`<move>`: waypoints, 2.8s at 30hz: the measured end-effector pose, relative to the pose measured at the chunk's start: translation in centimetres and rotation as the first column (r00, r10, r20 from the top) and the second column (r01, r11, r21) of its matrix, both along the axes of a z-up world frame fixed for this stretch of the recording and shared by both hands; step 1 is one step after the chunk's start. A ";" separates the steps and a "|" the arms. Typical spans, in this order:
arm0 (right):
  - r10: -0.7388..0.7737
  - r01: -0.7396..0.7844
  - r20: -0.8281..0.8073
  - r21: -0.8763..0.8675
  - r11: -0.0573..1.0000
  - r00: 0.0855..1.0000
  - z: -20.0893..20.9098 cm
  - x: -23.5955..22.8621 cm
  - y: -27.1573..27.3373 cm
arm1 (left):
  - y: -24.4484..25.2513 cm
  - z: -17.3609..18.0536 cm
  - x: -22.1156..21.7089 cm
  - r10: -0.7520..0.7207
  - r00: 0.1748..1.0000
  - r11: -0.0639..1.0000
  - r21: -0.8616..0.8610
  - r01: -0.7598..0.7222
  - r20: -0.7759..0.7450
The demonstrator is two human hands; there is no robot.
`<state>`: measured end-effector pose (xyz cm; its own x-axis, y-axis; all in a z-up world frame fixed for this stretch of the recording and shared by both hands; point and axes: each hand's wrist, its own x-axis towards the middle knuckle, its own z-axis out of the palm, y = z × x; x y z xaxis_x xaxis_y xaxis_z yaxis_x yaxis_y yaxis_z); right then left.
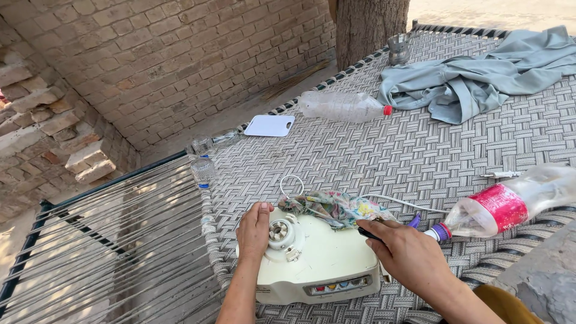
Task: Repairing or cleaning an electric mixer using a knife and a cloth.
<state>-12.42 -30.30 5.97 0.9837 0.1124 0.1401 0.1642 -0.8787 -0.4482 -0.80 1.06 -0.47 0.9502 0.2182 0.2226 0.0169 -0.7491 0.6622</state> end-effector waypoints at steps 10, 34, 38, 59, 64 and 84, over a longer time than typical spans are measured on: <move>0.087 -0.075 0.069 -0.164 0.984 0.994 -0.7 0.6 -0.2 | 0.2 -0.4 0.4 0.007 1.000 1.000 0.008 -0.008 0.014; 0.084 -0.070 0.025 -0.349 0.935 0.996 2.1 -0.3 1.4 | -0.3 0.5 0.0 0.011 1.000 1.000 -0.008 -0.012 -0.017; 0.115 -0.091 0.041 -0.376 0.922 0.993 2.2 -0.3 1.5 | -0.2 0.1 0.2 0.006 1.000 1.000 -0.007 -0.006 0.004; 0.365 -0.377 -0.152 -0.609 0.698 0.919 -2.1 -3.2 6.5 | -0.4 -0.3 0.5 0.038 0.996 0.999 0.019 -0.037 -0.080; 0.325 -0.423 -0.277 -0.483 0.766 0.904 1.8 -3.4 5.4 | -0.7 0.0 0.2 0.047 0.996 0.999 0.013 -0.046 -0.078; 0.123 -0.167 -0.155 -0.313 0.935 0.980 0.4 -1.8 2.0 | -0.5 -0.2 0.5 0.041 0.996 0.999 0.000 -0.041 -0.084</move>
<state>-14.18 -28.27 6.38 0.9604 0.2727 -0.0568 0.2597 -0.9505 -0.1707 -0.28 0.61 -0.62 0.9558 0.2573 0.1424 0.1026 -0.7456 0.6584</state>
